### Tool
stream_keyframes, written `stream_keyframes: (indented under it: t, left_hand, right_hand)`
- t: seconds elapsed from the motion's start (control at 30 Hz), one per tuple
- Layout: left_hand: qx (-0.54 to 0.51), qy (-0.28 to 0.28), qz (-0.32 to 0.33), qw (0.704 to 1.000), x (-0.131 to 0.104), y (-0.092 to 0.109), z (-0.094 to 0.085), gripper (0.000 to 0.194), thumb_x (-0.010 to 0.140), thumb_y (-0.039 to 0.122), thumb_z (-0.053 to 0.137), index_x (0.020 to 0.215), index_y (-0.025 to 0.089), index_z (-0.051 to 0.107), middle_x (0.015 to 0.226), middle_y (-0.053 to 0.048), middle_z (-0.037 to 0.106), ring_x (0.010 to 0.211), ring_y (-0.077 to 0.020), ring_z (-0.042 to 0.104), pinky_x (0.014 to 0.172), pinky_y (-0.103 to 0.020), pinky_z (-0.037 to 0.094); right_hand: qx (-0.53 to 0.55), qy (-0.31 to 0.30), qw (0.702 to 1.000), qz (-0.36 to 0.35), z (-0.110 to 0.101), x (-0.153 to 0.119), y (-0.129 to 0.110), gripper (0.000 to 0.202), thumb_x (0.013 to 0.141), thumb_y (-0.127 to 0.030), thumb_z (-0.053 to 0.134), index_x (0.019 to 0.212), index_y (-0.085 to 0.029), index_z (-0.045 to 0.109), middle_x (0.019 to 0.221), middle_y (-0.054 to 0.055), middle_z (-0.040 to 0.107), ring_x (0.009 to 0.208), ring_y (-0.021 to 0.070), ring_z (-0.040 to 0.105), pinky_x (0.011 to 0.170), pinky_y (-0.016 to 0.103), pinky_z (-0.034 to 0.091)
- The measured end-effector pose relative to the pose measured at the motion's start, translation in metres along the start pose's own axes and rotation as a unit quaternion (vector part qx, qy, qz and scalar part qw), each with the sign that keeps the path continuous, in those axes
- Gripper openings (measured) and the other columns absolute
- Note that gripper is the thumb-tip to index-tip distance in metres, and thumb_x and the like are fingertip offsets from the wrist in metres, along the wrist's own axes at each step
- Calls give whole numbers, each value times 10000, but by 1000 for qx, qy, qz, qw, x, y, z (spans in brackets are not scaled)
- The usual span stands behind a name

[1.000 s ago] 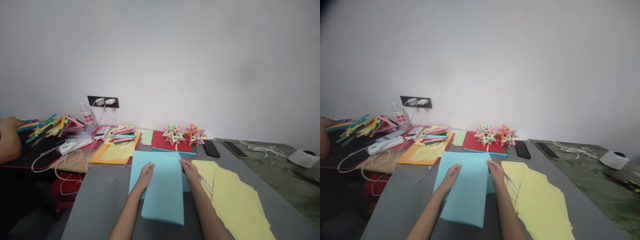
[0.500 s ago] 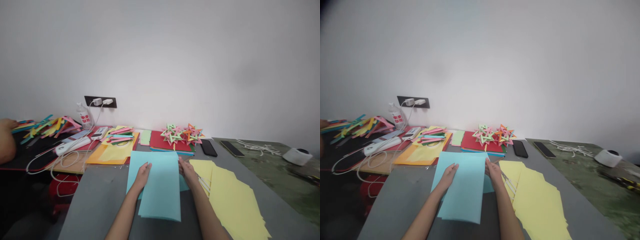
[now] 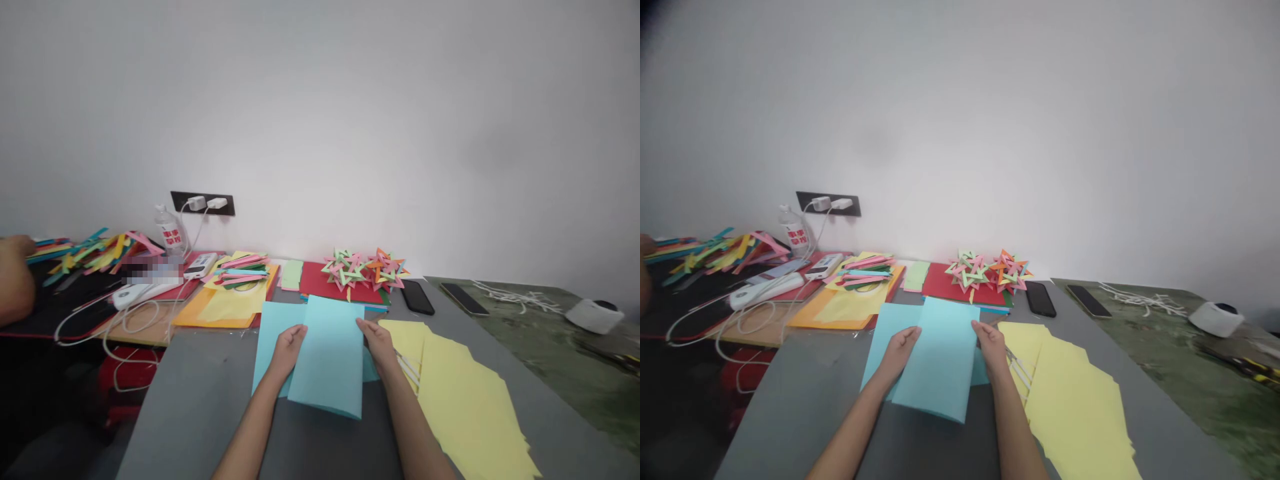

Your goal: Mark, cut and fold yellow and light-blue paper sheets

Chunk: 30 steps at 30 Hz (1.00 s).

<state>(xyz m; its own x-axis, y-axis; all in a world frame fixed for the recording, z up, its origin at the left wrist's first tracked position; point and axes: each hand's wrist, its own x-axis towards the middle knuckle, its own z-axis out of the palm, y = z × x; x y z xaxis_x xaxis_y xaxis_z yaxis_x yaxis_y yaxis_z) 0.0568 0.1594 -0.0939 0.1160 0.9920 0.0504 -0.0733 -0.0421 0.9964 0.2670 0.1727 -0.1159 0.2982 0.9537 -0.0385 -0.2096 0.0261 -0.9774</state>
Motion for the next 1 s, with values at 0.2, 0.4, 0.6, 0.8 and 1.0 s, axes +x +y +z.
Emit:
stream_keyframes:
  t: [0.2,0.4,0.6,0.8,1.0]
  left_hand:
    - [2,-6,1,1000,-1,0,2,361,676,480,561,748,136,645,547,23,572,500,-114,463,495,-228,360]
    - [12,10,16,1000,-1,-2,0,354,703,480,524,690,142,629,548,25,555,512,-115,448,503,-229,356]
    - [20,24,24,999,1,-4,-1,377,701,500,507,559,154,553,498,40,487,490,-105,405,492,-229,343]
    - [23,15,25,999,0,-4,0,399,715,510,482,558,150,553,495,33,496,483,-106,409,481,-230,339]
    - [25,-11,17,999,-1,-4,1,393,706,500,506,650,131,628,529,15,560,502,-119,450,483,-232,351]
  right_hand:
    - [35,7,999,13,-3,2,-1,411,494,-449,727,752,-133,685,460,-27,563,476,115,485,465,234,349]
    - [15,-43,998,43,3,-9,-11,372,538,-505,679,539,-144,589,358,-72,401,359,56,294,382,214,226]
    - [18,-60,998,28,6,-13,-19,399,541,-528,662,485,-163,511,366,-74,363,370,54,266,383,219,207]
    - [-3,-44,999,13,-1,-6,-9,383,548,-516,664,554,-141,587,410,-48,456,397,64,331,397,211,237]
    - [-88,-13,996,-27,-8,1,-6,485,524,-559,651,717,-115,681,582,28,624,525,136,484,466,231,334]
